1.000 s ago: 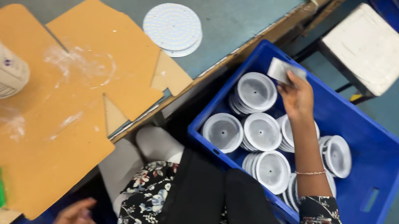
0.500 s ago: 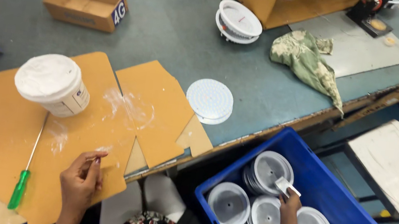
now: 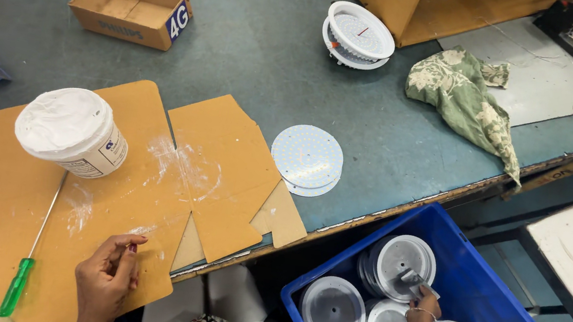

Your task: The person scoops white paste from a tub and spreads it onto the interior surface of white circular light fixture housings using a small rectangular tool. They handle each housing one at a time, apply the paste, and place the finished units into a blue crate.

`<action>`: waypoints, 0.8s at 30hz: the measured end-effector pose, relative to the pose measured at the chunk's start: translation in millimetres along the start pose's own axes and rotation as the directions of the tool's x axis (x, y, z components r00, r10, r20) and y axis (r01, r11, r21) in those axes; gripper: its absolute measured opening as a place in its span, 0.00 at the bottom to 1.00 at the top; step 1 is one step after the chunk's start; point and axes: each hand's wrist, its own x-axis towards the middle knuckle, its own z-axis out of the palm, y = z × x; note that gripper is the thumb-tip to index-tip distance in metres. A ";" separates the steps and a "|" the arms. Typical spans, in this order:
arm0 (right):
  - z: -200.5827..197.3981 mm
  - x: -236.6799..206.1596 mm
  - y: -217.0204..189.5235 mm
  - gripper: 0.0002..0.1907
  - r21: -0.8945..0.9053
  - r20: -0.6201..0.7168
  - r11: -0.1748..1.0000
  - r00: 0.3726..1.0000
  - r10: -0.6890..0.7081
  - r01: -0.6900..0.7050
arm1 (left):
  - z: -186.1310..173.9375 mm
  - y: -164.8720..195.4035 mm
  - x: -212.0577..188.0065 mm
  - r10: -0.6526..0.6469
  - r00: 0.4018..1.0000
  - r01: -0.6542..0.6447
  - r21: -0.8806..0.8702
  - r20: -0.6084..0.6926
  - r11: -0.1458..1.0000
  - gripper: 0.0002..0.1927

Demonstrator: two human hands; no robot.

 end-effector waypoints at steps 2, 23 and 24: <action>2.6 1.9 -1.9 0.14 0.017 -0.002 1.000 1.000 0.005 -0.005 | 1.8 -1.7 1.8 0.003 1.000 -0.002 -0.040 0.003 0.999 0.09; 9.9 23.2 -28.7 0.17 -0.254 0.182 0.965 0.983 -0.022 0.069 | 7.9 -4.6 6.0 -0.014 0.998 0.012 -0.030 -0.063 0.999 0.09; 11.0 24.3 -30.0 0.18 -0.265 0.202 0.962 0.979 -0.004 0.059 | 7.2 -3.6 5.6 -0.006 0.998 0.004 -0.032 -0.063 0.999 0.09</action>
